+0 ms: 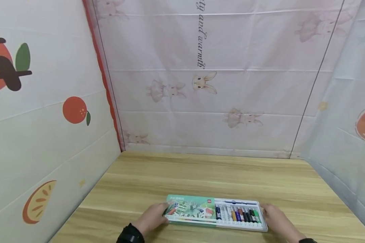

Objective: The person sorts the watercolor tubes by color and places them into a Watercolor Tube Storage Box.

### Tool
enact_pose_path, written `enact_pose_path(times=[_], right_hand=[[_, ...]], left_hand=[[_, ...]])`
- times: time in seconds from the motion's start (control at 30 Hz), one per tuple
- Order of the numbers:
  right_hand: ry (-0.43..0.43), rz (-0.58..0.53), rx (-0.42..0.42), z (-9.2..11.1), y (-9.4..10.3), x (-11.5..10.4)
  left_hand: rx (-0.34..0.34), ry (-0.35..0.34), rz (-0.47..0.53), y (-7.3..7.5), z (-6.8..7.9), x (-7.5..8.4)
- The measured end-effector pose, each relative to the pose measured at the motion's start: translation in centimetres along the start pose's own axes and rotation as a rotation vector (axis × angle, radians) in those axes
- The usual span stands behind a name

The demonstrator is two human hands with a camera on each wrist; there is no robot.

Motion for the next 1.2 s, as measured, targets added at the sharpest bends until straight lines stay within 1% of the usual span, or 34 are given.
enact_pose_path(times=[0.1, 0.2, 0.3, 0.47, 0.57, 0.67, 0.77, 0.9, 0.97, 1.07, 1.2], right_hand=[[-0.005, -0.006, 0.013, -0.2, -0.1, 0.2], [0.002, -0.010, 0.025, -0.4, -0.2, 0.3], [-0.007, -0.015, 0.016, -0.7, -0.5, 0.3], [-0.030, -0.014, 0.003, -1.0, -0.7, 0.0], [-0.029, -0.007, 0.014, -1.2, -0.7, -0.3], [-0.010, 0.000, 0.036, -1.3, -0.7, -0.6], [-0.010, -0.003, 0.047, -1.3, -0.7, -0.7], [-0.051, -0.023, 0.027, -1.4, -0.8, -0.5], [-0.070, -0.037, 0.012, -1.5, -0.8, -0.5], [-0.059, -0.041, 0.025, -1.7, -0.8, -0.6], [-0.047, -0.044, 0.041, -2.0, -0.8, -0.9]], left_hand=[[0.012, 0.018, 0.002, -0.1, -0.4, 0.4], [0.021, 0.005, -0.007, -0.2, -0.8, 0.8], [0.024, 0.004, -0.012, -0.4, -1.0, 1.2], [0.020, 0.034, -0.008, -0.7, -1.5, 1.5], [0.025, 0.044, -0.008, -0.9, -1.8, 1.6], [0.023, 0.057, -0.025, -0.9, -1.9, 1.8], [0.038, 0.036, -0.034, -1.0, -2.0, 2.0], [0.046, 0.022, -0.034, -1.2, -2.2, 2.3], [0.039, 0.036, -0.037, -1.2, -2.2, 2.3], [0.049, 0.035, -0.040, -1.1, -2.3, 2.4], [0.071, 0.008, -0.046, -0.9, -2.6, 2.5]])
Point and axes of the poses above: each hand's wrist, its own z-axis away from the middle knuckle, its own y-axis out of the back of the hand, x = y × z, the point moved 5 cm from there along -z, towards the middle knuckle, and after that the axes turned 9 degrees about y, right-handed, at the moved point
